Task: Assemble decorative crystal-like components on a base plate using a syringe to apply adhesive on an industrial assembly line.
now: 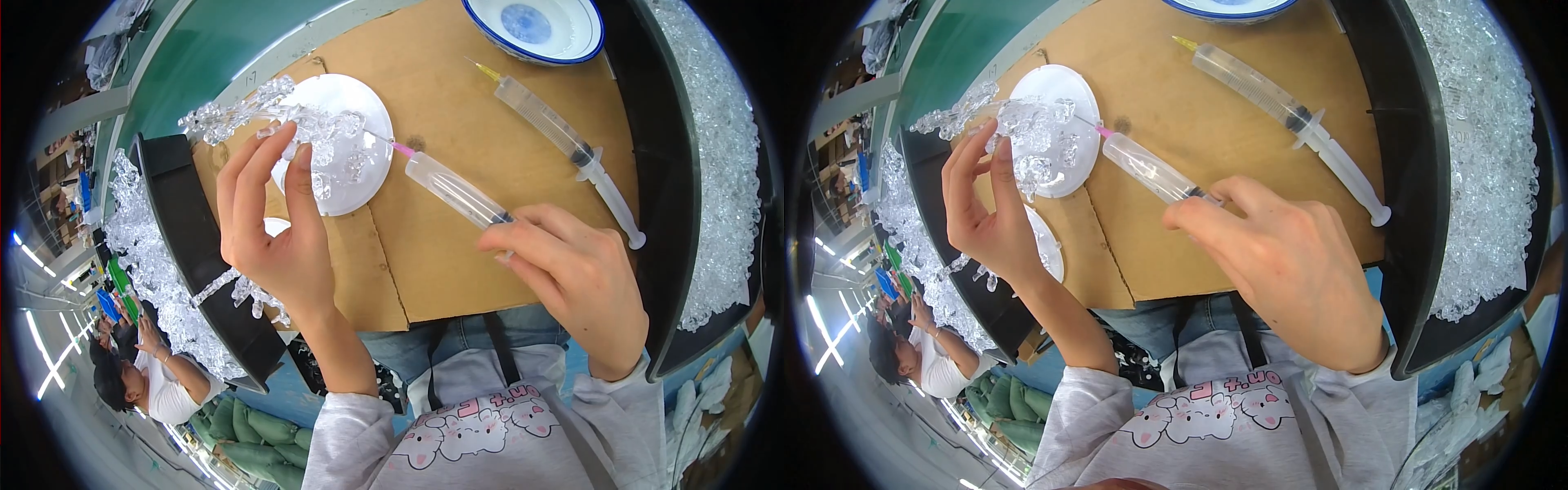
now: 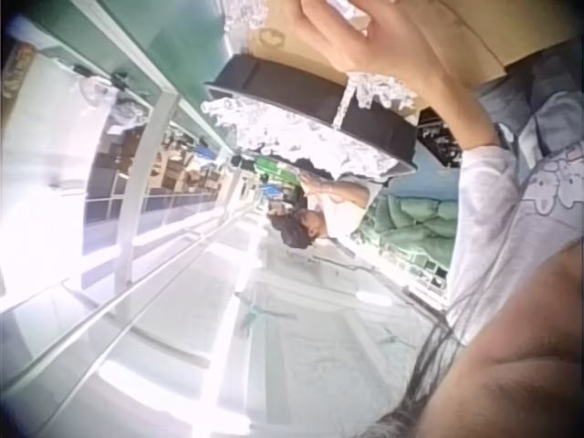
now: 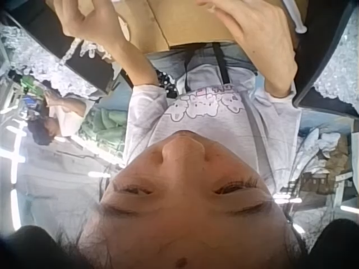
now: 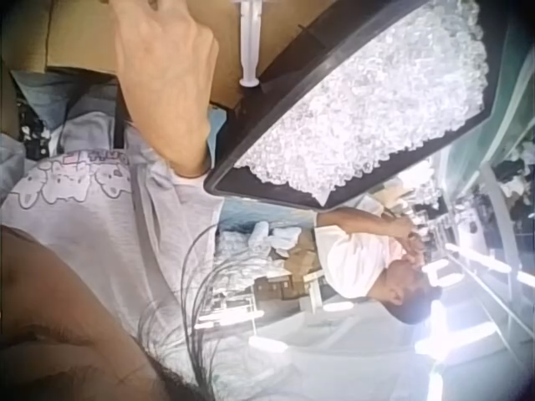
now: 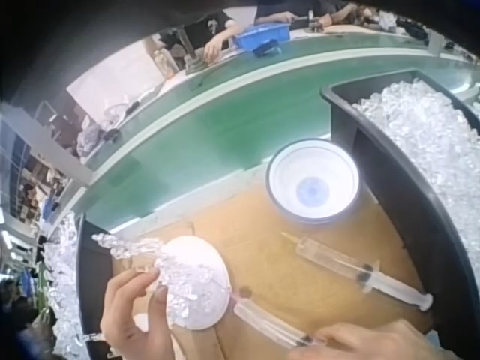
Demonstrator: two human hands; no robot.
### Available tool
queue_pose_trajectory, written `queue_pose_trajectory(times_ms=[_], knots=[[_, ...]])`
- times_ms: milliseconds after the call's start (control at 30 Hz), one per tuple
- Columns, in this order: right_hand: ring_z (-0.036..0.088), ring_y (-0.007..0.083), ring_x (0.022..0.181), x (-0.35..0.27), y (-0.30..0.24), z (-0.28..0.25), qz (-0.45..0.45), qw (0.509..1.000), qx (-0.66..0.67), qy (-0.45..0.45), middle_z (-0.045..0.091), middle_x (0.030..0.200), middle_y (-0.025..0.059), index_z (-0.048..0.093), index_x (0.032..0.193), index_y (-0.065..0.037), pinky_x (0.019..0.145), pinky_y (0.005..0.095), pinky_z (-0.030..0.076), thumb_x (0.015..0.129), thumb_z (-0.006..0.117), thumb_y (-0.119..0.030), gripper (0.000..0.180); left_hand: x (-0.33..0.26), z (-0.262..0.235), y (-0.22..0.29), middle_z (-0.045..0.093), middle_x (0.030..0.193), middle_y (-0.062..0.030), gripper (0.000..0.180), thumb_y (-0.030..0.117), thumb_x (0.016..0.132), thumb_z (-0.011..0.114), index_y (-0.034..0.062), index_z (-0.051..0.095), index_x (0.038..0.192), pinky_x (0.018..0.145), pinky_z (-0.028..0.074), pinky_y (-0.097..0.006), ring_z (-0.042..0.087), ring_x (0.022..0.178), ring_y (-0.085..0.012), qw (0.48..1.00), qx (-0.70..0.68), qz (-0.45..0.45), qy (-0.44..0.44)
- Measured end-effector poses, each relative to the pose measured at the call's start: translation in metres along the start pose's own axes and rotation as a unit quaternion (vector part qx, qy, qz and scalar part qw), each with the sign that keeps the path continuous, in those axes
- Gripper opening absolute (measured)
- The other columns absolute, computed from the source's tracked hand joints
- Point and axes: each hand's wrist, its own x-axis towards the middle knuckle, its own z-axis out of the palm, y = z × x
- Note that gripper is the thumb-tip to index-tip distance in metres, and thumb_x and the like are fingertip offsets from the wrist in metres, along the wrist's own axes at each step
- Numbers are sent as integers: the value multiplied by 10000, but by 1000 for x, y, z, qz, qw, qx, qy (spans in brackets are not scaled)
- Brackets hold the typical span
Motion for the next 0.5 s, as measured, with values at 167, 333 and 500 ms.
queue_pose_trajectory(times_ms=[167,333,500], knots=[[616,242,654,0,2,0,-2,1000,-9,-2,618,857,70,676,934,-107,563,316,478,752,673,-18,203,0,0,0,680,944,-102,202,-8,762,733,49,719,955,781,497,-294,656,886,-207,1000,-2,2,-2],[626,243,664,-1,3,-1,-5,1000,-12,3,621,867,78,680,933,-101,569,311,484,753,676,-17,199,1,-1,0,682,945,-102,202,-15,761,730,46,718,954,782,497,-295,657,889,-208,1000,-1,4,-8],[628,244,666,0,4,0,-9,1000,-4,7,621,877,83,678,936,-99,571,310,484,755,678,-17,198,1,-2,0,683,949,-101,204,-18,762,728,48,719,955,781,498,-293,657,891,-205,1000,2,4,-6]])
